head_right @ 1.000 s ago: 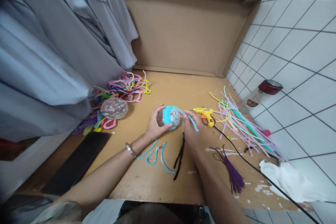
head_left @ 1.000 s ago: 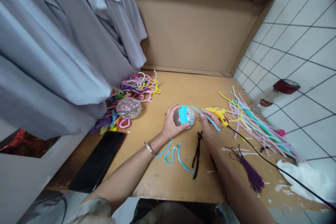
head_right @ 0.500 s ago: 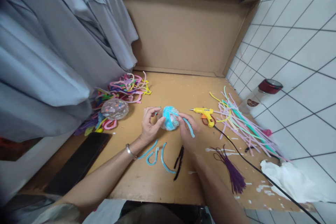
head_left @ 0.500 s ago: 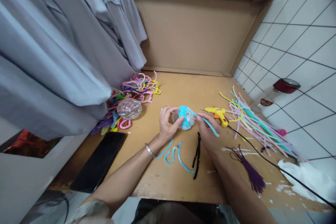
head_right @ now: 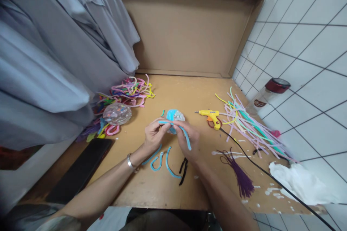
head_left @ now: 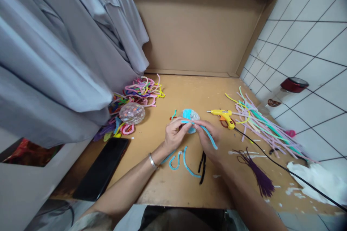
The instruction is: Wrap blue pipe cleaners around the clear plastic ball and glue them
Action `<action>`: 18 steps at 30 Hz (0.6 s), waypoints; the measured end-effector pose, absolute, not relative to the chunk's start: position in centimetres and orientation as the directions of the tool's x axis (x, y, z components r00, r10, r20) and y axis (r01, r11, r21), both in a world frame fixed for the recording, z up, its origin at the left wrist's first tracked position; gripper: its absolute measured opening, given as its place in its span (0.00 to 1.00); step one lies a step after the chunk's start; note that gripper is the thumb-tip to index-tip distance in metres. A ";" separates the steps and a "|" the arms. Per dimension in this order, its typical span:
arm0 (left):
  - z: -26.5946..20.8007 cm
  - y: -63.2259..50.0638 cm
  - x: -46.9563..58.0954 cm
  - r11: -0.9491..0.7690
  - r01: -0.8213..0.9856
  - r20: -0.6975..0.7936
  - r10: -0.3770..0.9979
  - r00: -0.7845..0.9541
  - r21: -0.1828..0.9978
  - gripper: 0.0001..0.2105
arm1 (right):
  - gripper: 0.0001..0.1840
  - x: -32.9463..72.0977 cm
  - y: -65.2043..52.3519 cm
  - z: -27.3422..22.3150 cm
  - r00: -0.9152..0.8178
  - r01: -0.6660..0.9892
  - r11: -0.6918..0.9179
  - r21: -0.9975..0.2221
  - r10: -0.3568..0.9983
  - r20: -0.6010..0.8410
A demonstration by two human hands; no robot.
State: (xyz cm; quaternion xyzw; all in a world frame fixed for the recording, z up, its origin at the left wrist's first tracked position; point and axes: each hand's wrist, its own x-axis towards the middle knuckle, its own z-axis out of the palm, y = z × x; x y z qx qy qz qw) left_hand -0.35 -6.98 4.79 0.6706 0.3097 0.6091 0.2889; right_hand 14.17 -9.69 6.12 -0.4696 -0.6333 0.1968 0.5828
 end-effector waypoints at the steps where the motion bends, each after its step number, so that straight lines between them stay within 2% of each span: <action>1: 4.9 -7.0 -0.3 -0.636 0.049 0.633 0.771 0.064 0.770 0.13 | 0.09 14.2 -9.7 6.0 0.109 0.368 0.490 -0.790 0.821 0.561; 8: 5.2 -7.2 -0.4 -0.604 0.010 0.603 0.795 0.063 0.797 0.14 | 0.07 14.0 -9.7 6.3 0.076 0.347 0.542 -0.765 0.797 0.599; 14: 5.4 -7.2 0.5 -0.396 -0.153 0.405 0.914 0.030 0.905 0.21 | 0.09 14.1 -9.6 7.0 0.053 0.317 0.607 -0.729 0.756 0.652; 18: 5.8 -5.7 0.1 -0.309 -0.297 0.304 0.951 -0.062 0.904 0.23 | 0.09 14.3 -10.0 7.5 0.047 0.301 0.650 -0.697 0.720 0.692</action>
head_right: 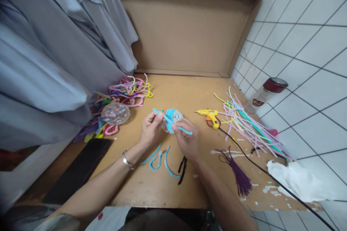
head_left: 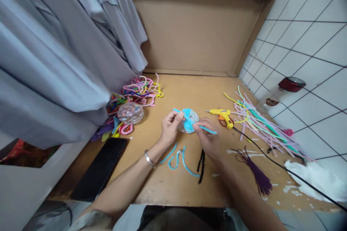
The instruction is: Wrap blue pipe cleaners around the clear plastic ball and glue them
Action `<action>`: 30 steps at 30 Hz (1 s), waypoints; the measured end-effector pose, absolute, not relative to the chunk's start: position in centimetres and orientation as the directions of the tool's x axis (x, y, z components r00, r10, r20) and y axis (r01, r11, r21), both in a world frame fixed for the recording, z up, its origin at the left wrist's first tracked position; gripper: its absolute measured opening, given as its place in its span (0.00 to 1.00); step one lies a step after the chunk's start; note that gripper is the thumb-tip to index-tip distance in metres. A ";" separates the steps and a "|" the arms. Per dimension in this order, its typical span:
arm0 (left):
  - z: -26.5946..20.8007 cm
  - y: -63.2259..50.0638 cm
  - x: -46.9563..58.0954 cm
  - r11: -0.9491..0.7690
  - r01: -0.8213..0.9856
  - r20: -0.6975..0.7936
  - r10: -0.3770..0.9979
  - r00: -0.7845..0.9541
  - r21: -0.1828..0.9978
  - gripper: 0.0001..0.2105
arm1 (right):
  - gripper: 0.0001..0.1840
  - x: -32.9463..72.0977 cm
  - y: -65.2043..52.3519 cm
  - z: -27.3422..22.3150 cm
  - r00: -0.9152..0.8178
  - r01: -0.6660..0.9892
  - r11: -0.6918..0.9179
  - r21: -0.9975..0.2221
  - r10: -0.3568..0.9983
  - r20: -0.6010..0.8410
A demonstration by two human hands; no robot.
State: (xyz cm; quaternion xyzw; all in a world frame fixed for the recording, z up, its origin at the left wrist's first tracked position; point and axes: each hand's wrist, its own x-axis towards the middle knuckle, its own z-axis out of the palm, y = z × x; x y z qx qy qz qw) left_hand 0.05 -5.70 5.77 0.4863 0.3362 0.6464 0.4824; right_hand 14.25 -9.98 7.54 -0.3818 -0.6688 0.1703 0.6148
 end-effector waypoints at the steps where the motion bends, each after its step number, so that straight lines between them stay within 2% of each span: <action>1: 5.9 -5.2 -0.3 -0.306 -0.329 0.291 0.952 -0.095 0.894 0.24 | 0.10 14.3 -10.2 7.7 0.037 0.311 0.662 -0.682 0.708 0.705; 6: 6.6 -3.1 -2.4 -0.332 -0.392 0.248 0.936 -0.252 0.858 0.23 | 0.11 14.5 -11.1 8.2 0.007 0.391 0.706 -0.591 0.639 0.769; 8: 6.8 -3.1 -2.5 -0.327 -0.390 0.258 0.941 -0.218 0.861 0.25 | 0.09 14.7 -11.0 7.9 0.038 0.401 0.713 -0.574 0.614 0.789; 11: 6.8 -3.8 -2.0 -0.253 -0.403 0.241 0.967 -0.081 0.880 0.25 | 0.07 15.1 -10.3 7.4 0.097 0.425 0.683 -0.594 0.618 0.780; 13: 6.8 -4.4 -1.5 -0.202 -0.412 0.229 0.973 0.017 0.888 0.25 | 0.14 15.3 -9.8 7.2 0.059 0.462 0.670 -0.581 0.631 0.774; 16: 6.7 -5.1 -1.0 -0.124 -0.406 0.196 0.970 0.141 0.905 0.24 | 0.23 15.2 -9.6 7.3 -0.122 0.507 0.744 -0.434 0.561 0.819; 19: 6.6 -5.5 -0.7 -0.064 -0.401 0.158 0.966 0.207 0.914 0.25 | 0.24 14.7 -9.8 7.3 -0.259 0.478 0.849 -0.223 0.380 0.888; 21: 6.7 -5.6 -0.6 -0.037 -0.406 0.141 0.963 0.229 0.913 0.25 | 0.24 14.5 -10.0 7.2 -0.274 0.450 0.880 -0.155 0.301 0.913; 27: 7.2 -5.4 -0.3 0.008 -0.439 0.099 0.970 0.221 0.898 0.25 | 0.17 15.1 -10.8 8.0 -0.150 0.559 0.804 -0.201 0.337 0.929; 30: 7.2 -5.0 -0.4 -0.003 -0.458 0.098 0.978 0.183 0.889 0.25 | 0.15 14.9 -11.8 9.0 -0.131 0.558 0.804 -0.203 0.327 0.936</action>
